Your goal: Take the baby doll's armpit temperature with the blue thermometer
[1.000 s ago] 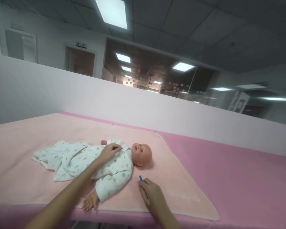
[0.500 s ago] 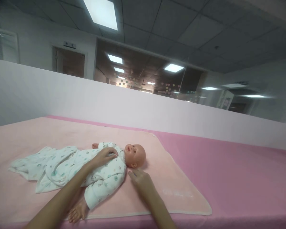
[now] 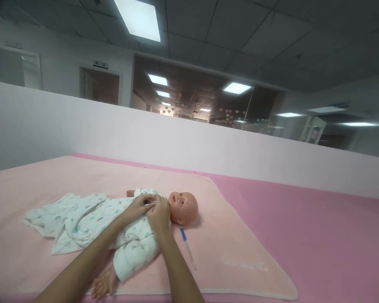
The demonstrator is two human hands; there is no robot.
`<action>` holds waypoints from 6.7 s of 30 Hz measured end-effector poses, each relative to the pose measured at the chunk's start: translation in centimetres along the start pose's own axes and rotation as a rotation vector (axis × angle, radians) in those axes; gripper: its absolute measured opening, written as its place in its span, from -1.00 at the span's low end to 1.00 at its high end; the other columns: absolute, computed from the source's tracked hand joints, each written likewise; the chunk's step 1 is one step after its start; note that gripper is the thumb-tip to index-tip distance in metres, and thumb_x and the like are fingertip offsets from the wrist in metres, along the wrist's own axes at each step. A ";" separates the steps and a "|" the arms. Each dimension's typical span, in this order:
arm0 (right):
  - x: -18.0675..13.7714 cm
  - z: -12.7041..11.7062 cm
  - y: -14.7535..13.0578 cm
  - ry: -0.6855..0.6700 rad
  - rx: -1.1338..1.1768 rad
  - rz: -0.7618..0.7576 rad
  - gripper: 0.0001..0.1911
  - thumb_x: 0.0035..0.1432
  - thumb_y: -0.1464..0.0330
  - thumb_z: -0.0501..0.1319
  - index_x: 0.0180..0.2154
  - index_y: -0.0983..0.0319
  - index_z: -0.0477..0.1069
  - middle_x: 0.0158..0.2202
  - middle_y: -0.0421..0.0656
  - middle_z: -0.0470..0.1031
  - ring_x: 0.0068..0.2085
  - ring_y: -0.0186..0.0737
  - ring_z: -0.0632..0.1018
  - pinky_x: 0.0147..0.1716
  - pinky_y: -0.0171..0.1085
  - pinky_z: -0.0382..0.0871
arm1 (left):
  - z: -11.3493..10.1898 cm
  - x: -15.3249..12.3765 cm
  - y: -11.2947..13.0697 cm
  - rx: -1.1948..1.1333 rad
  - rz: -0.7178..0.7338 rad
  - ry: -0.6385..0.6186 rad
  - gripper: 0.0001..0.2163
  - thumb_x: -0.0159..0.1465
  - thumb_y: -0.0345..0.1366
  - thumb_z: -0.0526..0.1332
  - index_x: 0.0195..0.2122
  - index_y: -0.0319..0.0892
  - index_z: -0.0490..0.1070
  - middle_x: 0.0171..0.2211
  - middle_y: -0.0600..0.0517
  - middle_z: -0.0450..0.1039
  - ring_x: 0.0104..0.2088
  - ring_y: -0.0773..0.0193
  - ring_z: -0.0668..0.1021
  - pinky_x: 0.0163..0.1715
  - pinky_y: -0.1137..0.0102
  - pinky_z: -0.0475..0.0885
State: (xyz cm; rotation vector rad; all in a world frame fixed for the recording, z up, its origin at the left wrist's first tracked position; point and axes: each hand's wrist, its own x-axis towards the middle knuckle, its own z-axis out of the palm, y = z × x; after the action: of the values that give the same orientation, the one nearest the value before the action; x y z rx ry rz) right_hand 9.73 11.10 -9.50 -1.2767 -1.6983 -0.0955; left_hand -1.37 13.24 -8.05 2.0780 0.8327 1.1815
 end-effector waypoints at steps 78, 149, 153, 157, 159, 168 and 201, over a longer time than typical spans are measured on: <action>-1.6 -0.7 0.8 0.210 0.218 -0.134 -0.70 -0.12 0.60 -0.05 -0.38 0.24 0.34 -0.45 -0.17 0.34 -0.38 -0.27 0.35 -0.40 -0.33 0.24 | -3.6 -3.1 0.0 0.161 -0.105 0.080 -0.83 0.01 -0.37 0.02 -0.44 -0.19 0.39 -0.35 0.02 0.44 -0.31 0.24 0.45 -0.27 0.38 0.33; -1.4 -0.6 0.7 0.264 0.231 -0.112 -0.79 -0.09 0.58 -0.03 -0.59 0.24 0.27 -0.54 -0.21 0.30 -0.47 -0.33 0.33 -0.46 -0.37 0.20 | -4.8 -9.4 0.5 0.782 0.039 0.331 -0.86 0.18 -0.33 -0.04 -0.35 -0.13 0.30 -0.30 0.00 0.36 -0.29 0.20 0.39 -0.30 0.35 0.26; -1.4 -0.5 0.8 0.265 0.221 -0.110 -0.79 -0.10 0.58 -0.03 -0.59 0.24 0.28 -0.54 -0.21 0.30 -0.47 -0.33 0.33 -0.46 -0.37 0.20 | -4.8 -9.5 0.5 0.728 0.051 0.334 -0.86 0.18 -0.33 -0.03 -0.33 -0.12 0.30 -0.26 0.01 0.37 -0.24 0.21 0.40 -0.26 0.37 0.27; -1.4 -0.5 0.8 0.261 0.224 -0.109 -0.78 -0.10 0.58 -0.03 -0.59 0.24 0.28 -0.54 -0.21 0.30 -0.48 -0.34 0.33 -0.47 -0.38 0.20 | -4.8 -9.5 0.5 0.711 -0.039 0.328 -0.86 0.20 -0.29 -0.03 -0.33 -0.12 0.30 -0.35 0.05 0.41 -0.32 0.25 0.44 -0.34 0.41 0.28; -1.4 -0.5 0.7 0.260 0.224 -0.107 -0.79 -0.09 0.58 -0.03 -0.59 0.24 0.28 -0.54 -0.21 0.30 -0.48 -0.34 0.33 -0.47 -0.38 0.20 | -4.7 -9.4 0.4 0.741 -0.069 0.342 -0.85 0.20 -0.28 -0.02 -0.33 -0.11 0.31 -0.35 0.05 0.42 -0.33 0.24 0.45 -0.37 0.41 0.28; -1.4 -0.5 0.8 0.251 0.220 -0.100 -0.79 -0.09 0.58 -0.03 -0.59 0.25 0.28 -0.54 -0.22 0.31 -0.47 -0.35 0.33 -0.45 -0.39 0.20 | -4.4 -9.2 -0.1 0.884 -0.033 0.350 -0.79 0.18 -0.19 0.02 -0.32 -0.12 0.40 -0.33 0.03 0.46 -0.34 0.25 0.48 -0.42 0.43 0.31; -1.4 -0.5 0.9 0.238 0.215 -0.105 -0.79 -0.10 0.58 -0.03 -0.58 0.24 0.30 -0.54 -0.21 0.31 -0.47 -0.35 0.34 -0.46 -0.39 0.19 | -4.6 -9.2 -0.1 0.864 -0.073 0.310 -0.71 0.24 -0.14 -0.04 -0.31 -0.10 0.44 -0.33 0.06 0.48 -0.33 0.27 0.49 -0.42 0.44 0.32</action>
State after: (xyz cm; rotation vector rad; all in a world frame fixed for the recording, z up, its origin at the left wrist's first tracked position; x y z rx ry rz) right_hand 10.69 10.25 -10.70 -0.9770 -1.5251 -0.1190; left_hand -9.22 7.17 -10.83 2.4959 1.7971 1.2484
